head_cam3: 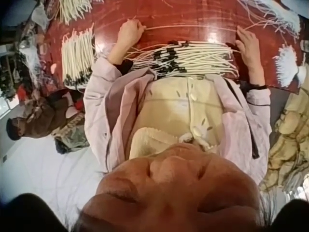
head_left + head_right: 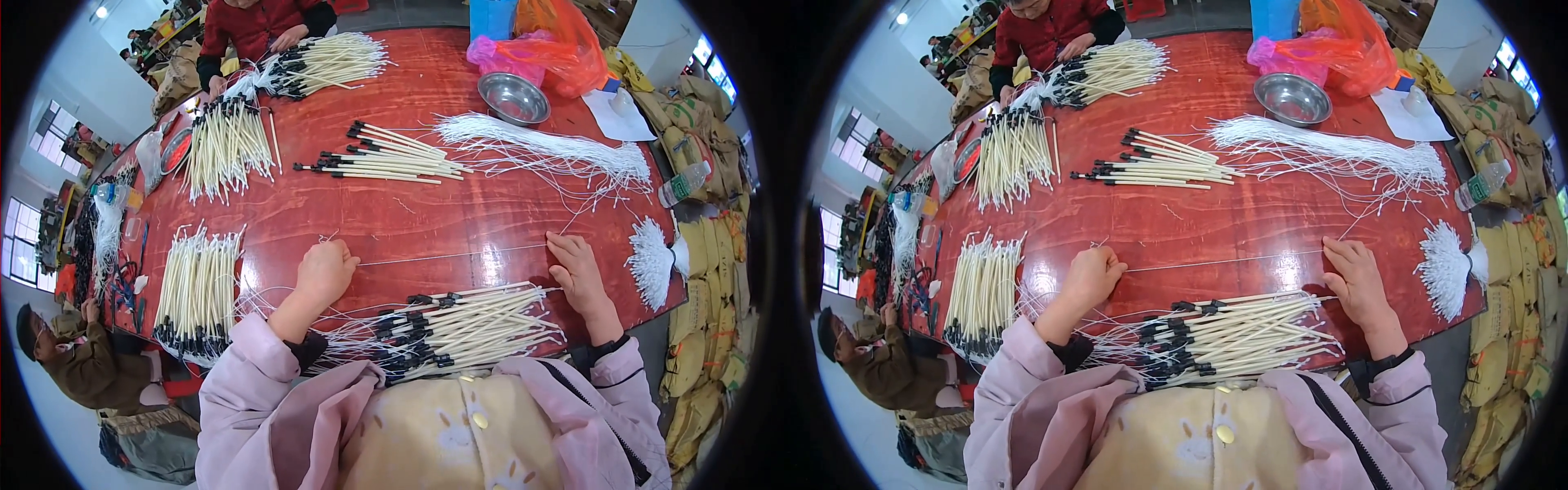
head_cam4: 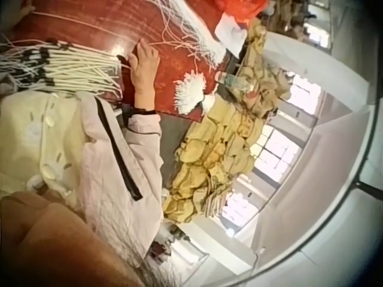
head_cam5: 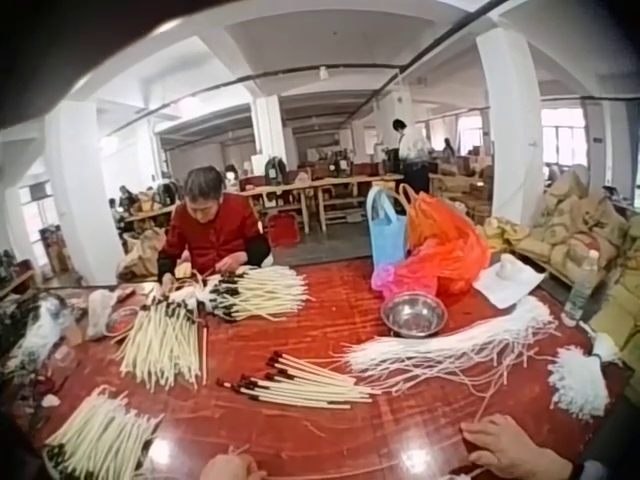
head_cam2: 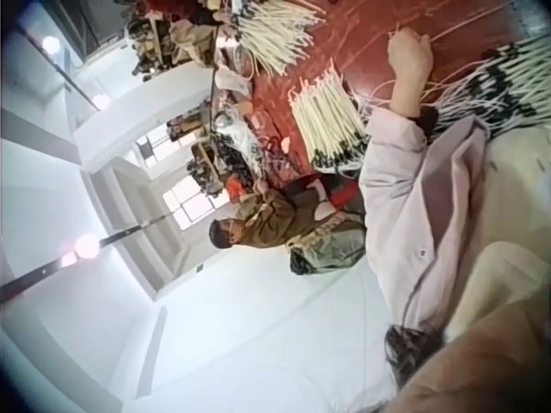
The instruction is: The person threads a white string through a small white tube by hand, slides a black cap onto the tube, and places the completed assembly onto a pile.
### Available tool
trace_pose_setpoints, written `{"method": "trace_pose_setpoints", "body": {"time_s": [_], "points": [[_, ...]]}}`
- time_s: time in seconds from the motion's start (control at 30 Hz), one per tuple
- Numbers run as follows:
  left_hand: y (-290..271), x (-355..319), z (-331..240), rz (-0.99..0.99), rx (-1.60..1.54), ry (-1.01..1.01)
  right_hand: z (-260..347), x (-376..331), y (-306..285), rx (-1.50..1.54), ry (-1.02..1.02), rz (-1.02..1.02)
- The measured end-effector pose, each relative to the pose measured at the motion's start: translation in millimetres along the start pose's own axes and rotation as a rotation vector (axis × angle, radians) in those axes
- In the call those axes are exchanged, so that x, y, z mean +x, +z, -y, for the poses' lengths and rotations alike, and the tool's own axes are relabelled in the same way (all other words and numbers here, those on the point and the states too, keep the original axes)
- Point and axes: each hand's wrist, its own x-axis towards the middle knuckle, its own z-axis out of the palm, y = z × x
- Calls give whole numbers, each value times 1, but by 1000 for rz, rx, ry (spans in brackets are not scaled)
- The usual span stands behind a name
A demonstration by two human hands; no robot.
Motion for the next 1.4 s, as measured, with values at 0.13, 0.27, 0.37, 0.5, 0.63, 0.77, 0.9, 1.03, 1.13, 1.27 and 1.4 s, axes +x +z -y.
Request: {"method": "trace_pose_setpoints", "body": {"time_s": [0.13, 0.27, 0.37, 0.5, 0.63, 0.77, 0.9, 1.03, 1.13, 1.27, 1.4], "points": [[-15, 8, -22, 40, 205, 7, -5, 0, 4, 44, -33, -27], [0, 53, -51, -216, 171, 447, -7, 0, 4, 104, -65, -54], [20, 97, -84, -221, 169, 632, -12, -4, 10, 123, -21, -65], [54, 134, -86, -280, 182, 672, -8, -6, 16, 121, -32, -109], [54, 144, -85, -269, 214, 762, -4, -4, 16, 149, -16, -142], [41, 127, -83, -268, 217, 858, -10, -7, 22, 176, -20, -164], [4, 82, -77, -232, 43, 805, -11, -5, 22, 206, -51, -163], [-31, 27, -28, -264, -155, 566, -9, -5, 23, 238, -49, -188], [-42, -12, 18, -290, -117, 409, -7, -1, 22, 250, -48, -173], [-33, -41, 45, -233, -124, 275, -10, -2, 21, 259, -41, -153], [-25, -46, 50, -224, -90, 318, -6, -2, 21, 270, -30, -143]]}}
